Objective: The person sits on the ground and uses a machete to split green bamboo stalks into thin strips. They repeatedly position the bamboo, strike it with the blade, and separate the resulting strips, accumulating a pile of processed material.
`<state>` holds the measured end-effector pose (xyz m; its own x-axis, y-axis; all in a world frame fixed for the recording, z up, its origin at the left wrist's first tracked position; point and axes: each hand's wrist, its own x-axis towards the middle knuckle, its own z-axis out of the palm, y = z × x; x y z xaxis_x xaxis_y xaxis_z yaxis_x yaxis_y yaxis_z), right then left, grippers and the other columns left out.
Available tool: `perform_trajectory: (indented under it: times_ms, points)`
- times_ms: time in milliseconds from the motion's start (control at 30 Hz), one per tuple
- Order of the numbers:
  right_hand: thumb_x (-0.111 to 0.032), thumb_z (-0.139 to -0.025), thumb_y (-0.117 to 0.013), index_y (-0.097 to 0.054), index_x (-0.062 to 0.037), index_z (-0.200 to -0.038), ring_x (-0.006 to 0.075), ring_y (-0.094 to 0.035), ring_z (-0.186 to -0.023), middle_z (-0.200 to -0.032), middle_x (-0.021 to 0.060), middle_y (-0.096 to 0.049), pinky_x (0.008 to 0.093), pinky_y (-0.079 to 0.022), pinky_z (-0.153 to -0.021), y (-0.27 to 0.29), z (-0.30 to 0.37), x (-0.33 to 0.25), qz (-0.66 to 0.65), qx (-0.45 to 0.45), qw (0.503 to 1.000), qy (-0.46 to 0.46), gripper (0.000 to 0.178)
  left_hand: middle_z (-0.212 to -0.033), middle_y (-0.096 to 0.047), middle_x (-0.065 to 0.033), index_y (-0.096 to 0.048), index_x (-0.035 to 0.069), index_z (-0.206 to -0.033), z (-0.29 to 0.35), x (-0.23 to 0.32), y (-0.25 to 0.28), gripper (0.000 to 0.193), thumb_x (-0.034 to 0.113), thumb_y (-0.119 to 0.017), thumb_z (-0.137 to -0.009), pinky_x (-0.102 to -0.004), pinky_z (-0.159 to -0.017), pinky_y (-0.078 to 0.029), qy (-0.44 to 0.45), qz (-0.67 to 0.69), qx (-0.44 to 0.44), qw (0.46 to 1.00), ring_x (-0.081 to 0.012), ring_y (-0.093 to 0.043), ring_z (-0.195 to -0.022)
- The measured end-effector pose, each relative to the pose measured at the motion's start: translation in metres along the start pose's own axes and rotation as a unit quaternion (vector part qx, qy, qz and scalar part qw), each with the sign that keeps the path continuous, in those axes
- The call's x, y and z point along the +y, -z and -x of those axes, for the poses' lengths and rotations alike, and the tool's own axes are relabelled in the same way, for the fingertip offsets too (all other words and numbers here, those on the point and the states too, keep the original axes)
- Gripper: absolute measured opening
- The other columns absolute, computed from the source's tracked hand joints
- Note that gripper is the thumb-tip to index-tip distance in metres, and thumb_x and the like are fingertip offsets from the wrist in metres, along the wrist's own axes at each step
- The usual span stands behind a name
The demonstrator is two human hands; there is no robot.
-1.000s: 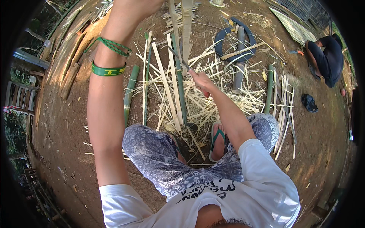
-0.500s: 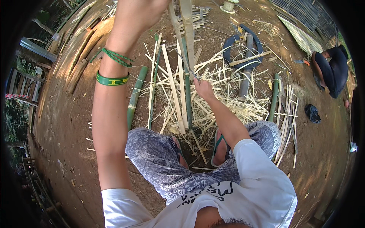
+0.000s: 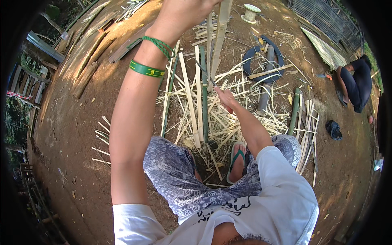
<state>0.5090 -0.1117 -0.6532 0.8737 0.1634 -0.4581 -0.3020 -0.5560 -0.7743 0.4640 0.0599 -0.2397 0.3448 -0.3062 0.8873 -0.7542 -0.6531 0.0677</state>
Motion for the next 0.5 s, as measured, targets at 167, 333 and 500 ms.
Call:
perform_trajectory:
  times_ms: [167, 333, 500]
  points:
    - [-0.067, -0.094, -0.046, -0.056, -0.0018, -0.068, 0.0226, -0.057, -0.05, -0.055, 0.012, -0.056, 0.0407, -0.049, -0.054, -0.001, -0.006, 0.016, 0.023, 0.04, 0.998, 0.043, 0.071, -0.071, -0.058, -0.012, -0.075, 0.003, -0.089, -0.015, -0.002, -0.008, 0.012, 0.013, -0.075, -0.082, -0.037, -0.062, -0.045, -0.01, -0.005, -0.013, 1.0, -0.0258, -0.057, -0.066]
    - [-0.059, -0.095, -0.052, -0.072, 0.0048, -0.102, 0.0381, -0.069, -0.094, -0.094, 0.0271, -0.07, 0.0451, -0.05, -0.087, -0.003, 0.035, -0.019, 0.043, 0.046, 0.997, 0.047, 0.067, -0.072, -0.059, -0.0121, -0.074, 0.002, -0.087, -0.007, -0.005, 0.01, 0.01, 0.01, -0.073, -0.082, -0.0374, -0.063, -0.046, -0.004, -0.053, 0.019, 0.998, -0.0254, -0.058, -0.066]
    - [-0.051, -0.099, -0.053, -0.057, -0.0001, -0.069, 0.0161, -0.049, -0.044, -0.052, 0.0036, -0.049, 0.0351, -0.041, -0.048, 0.029, 0.107, -0.081, -0.003, 0.002, 0.997, 0.083, 0.059, -0.08, -0.068, -0.0054, -0.075, -0.002, -0.096, -0.045, 0.02, 0.076, 0.016, 0.011, -0.07, -0.089, -0.0263, -0.063, -0.048, 0.037, 0.01, 0.043, 0.998, -0.0111, -0.059, -0.068]
